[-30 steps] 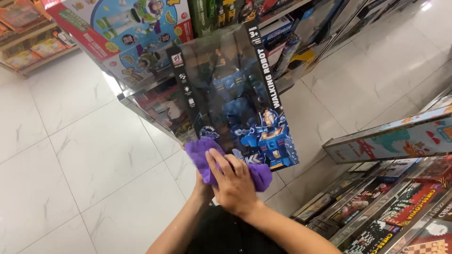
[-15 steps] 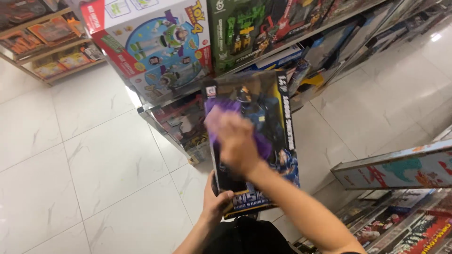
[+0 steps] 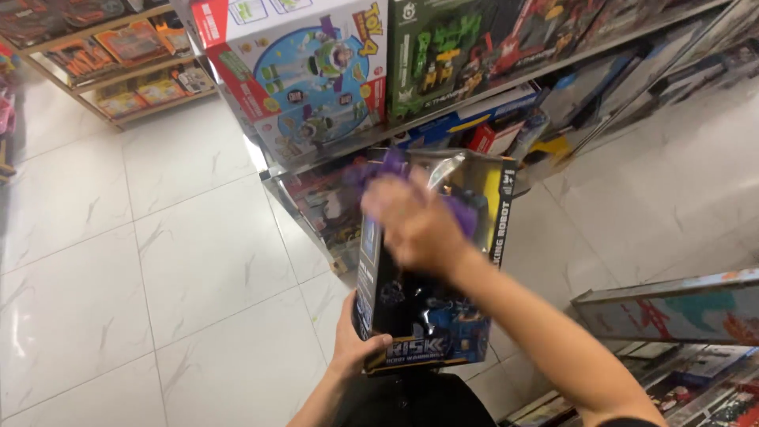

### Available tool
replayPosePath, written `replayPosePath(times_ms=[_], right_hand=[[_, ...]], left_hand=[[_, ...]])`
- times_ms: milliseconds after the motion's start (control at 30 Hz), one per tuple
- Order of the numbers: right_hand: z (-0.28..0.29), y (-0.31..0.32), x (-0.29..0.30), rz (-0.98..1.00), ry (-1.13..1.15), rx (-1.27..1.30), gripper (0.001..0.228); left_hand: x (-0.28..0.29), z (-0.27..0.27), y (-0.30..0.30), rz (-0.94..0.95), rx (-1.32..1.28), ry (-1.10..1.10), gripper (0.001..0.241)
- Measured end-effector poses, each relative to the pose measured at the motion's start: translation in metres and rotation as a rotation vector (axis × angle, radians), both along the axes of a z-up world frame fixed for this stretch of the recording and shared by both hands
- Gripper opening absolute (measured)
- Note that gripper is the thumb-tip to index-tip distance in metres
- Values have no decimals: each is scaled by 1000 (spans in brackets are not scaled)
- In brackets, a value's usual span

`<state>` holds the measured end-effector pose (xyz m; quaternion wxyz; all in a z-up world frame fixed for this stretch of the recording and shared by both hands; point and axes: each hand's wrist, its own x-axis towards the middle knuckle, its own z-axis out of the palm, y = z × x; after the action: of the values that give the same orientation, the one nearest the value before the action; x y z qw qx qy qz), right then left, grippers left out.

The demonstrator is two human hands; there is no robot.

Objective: Cleaning and dusting various toy boxes on the shelves of a toy store.

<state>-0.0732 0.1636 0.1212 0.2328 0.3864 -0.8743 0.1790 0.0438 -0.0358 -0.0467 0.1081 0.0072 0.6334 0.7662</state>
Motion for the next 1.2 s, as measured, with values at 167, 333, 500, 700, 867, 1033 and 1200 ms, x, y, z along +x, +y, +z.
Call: replayPosePath(times_ms=[167, 333, 500, 700, 867, 1033, 1200], right_hand=[[29, -9, 1, -195, 33, -307, 45], [-53, -29, 76, -31, -19, -164, 52], [-27, 19, 18, -359, 61, -163, 54], [0, 60, -20, -684, 162, -423, 35], [68, 74, -36, -239, -66, -298, 22], [75, 56, -29, -136, -183, -95, 27], [90, 64, -43, -207, -376, -229, 26]], left_hand=[[2, -11, -9, 21, -216, 165, 113], [-2, 3, -20, 33, -79, 114, 118], [-3, 43, -26, 13, -49, 2, 121], [0, 38, -29, 27, 38, -74, 120], [3, 24, -42, -6, 94, -78, 121], [4, 7, -50, 8, 147, -106, 122], [5, 23, -55, 8, 68, -113, 123]])
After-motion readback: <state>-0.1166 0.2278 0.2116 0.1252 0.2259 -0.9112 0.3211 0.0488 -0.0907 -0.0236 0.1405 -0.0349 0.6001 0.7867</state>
